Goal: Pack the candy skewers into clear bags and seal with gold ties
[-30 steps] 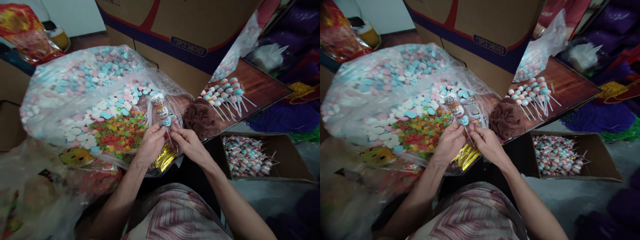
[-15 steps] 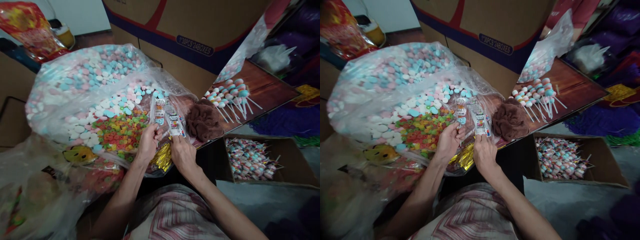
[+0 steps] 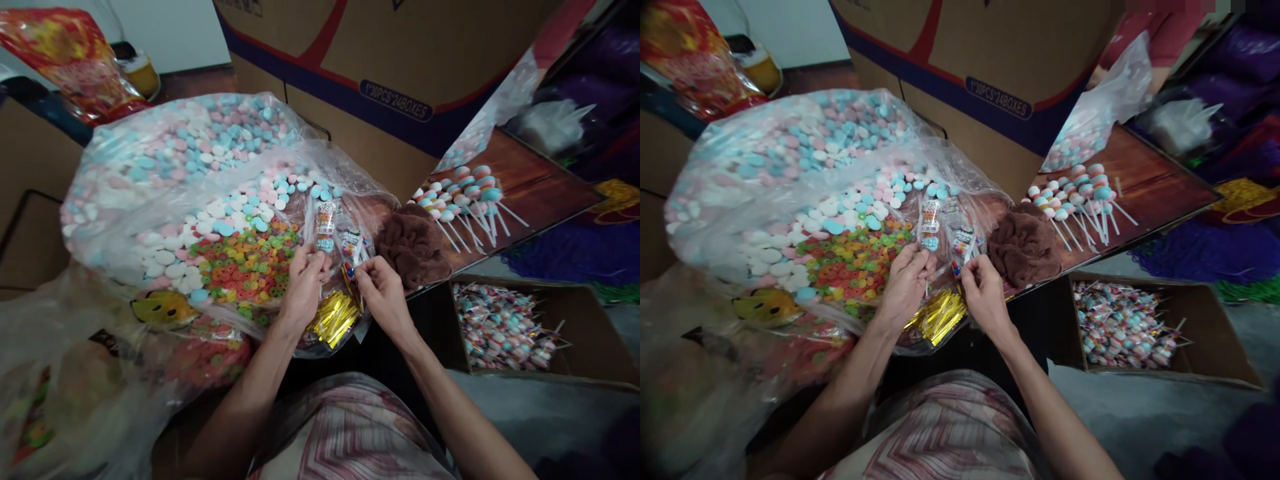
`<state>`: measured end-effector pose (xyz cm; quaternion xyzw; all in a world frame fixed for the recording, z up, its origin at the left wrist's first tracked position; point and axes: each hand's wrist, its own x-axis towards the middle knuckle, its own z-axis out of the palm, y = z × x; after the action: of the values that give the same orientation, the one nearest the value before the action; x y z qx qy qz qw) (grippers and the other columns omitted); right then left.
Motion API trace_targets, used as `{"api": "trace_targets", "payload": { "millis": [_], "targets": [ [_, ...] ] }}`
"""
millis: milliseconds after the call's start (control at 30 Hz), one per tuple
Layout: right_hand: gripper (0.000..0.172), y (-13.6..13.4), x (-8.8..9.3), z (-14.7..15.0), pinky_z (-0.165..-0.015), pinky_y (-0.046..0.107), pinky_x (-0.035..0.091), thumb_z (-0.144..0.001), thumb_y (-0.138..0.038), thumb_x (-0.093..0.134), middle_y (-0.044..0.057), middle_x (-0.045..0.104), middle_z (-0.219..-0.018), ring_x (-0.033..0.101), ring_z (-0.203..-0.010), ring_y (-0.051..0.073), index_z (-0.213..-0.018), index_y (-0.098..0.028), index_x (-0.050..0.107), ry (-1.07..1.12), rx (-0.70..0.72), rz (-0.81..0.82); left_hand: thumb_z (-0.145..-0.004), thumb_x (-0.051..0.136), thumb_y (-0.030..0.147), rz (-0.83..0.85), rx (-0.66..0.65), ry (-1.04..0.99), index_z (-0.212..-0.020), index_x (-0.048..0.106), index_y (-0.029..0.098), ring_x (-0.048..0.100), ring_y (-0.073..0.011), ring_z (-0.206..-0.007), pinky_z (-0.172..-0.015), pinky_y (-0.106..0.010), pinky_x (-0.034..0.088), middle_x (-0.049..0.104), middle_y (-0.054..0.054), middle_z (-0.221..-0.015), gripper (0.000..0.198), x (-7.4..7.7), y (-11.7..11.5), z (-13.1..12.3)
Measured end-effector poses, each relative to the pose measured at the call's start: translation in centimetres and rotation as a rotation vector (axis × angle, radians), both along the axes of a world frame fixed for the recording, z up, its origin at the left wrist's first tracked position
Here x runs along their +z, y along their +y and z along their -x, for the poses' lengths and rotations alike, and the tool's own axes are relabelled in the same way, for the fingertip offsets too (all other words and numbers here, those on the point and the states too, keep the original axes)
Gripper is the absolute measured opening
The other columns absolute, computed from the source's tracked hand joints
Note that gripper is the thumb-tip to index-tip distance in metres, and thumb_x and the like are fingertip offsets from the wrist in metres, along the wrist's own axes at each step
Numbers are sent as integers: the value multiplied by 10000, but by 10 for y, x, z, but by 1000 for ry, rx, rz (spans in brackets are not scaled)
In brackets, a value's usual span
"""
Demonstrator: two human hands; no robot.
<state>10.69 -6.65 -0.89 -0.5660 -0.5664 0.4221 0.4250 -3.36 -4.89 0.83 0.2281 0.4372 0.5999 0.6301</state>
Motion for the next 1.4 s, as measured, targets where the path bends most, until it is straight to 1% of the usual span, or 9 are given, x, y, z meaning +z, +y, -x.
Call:
{"api": "trace_targets", "payload": {
  "millis": [100, 200, 400, 533, 667, 833, 1033, 1233, 1400],
  "targets": [
    [107, 5, -1, 0, -532, 227, 382, -880, -289, 523, -56, 477, -646, 448, -535, 100, -826, -213, 470, 32, -33, -13, -715, 754, 248, -28, 43, 19, -824, 545, 187, 432, -49, -528, -473, -159, 288, 523, 41, -642, 243, 1, 2, 0],
    [9, 12, -4, -3, -626, 249, 417, -878, -213, 502, -19, 543, -738, 515, -632, 124, -872, -208, 497, -219, -57, -142, -702, 763, 231, -47, 69, -23, -819, 550, 183, 434, -44, -529, -480, -152, 297, 547, 31, -644, 248, 2, 6, 4],
    [222, 26, -9, -10, -695, 293, 431, -912, -130, 401, 92, 577, -912, 542, -817, 199, -931, -168, 618, -755, -163, -272, -675, 782, 208, 5, 110, -56, -790, 546, 178, 353, -23, -466, -455, -155, 264, 542, 35, -617, 264, 3, 8, 13],
    [215, 22, -7, -12, -714, 281, 450, -914, -143, 449, 88, 578, -967, 572, -866, 194, -932, -178, 661, -714, 34, -288, -694, 756, 210, 37, 102, -71, -780, 521, 184, 325, -17, -436, -448, -158, 242, 541, 40, -616, 252, 0, 7, 14],
    [185, 10, -6, -11, -741, 267, 461, -927, -187, 487, 73, 577, -968, 593, -871, 177, -920, -189, 671, -635, 168, -256, -695, 725, 197, 55, 87, -64, -761, 503, 184, 310, -20, -427, -442, -166, 221, 534, 42, -600, 232, -1, 8, 12],
    [125, 1, 1, 3, -666, 291, 440, -905, -293, 600, 87, 646, -913, 619, -804, 210, -931, -179, 645, -916, 192, -174, -691, 702, 188, 50, 79, -58, -761, 495, 190, 321, -26, -447, -445, -167, 225, 533, 42, -611, 218, 0, 8, 9],
    [216, -6, 23, 25, -619, 317, 409, -907, -38, 438, 176, 686, -879, 674, -820, 277, -982, -113, 626, -1235, 199, 6, -684, 701, 187, 19, 108, -36, -751, 505, 187, 394, -45, -504, -447, -163, 223, 509, 37, -604, 207, 0, 6, 6],
    [239, -7, 19, 24, -604, 314, 416, -878, -28, 424, 183, 695, -914, 678, -788, 273, -1023, -106, 597, -1148, 170, 5, -712, 693, 205, 12, 82, -47, -779, 501, 185, 339, -30, -477, -459, -160, 231, 526, 42, -613, 204, -2, 4, 3],
    [171, -4, 8, 6, -558, 251, 413, -828, -115, 502, 59, 685, -830, 601, -632, 160, -968, -163, 589, -548, 150, -16, -715, 681, 211, 9, 67, -52, -780, 486, 189, 333, -31, -466, -456, -161, 225, 525, 44, -615, 206, -4, 2, 2]
  ]
}}
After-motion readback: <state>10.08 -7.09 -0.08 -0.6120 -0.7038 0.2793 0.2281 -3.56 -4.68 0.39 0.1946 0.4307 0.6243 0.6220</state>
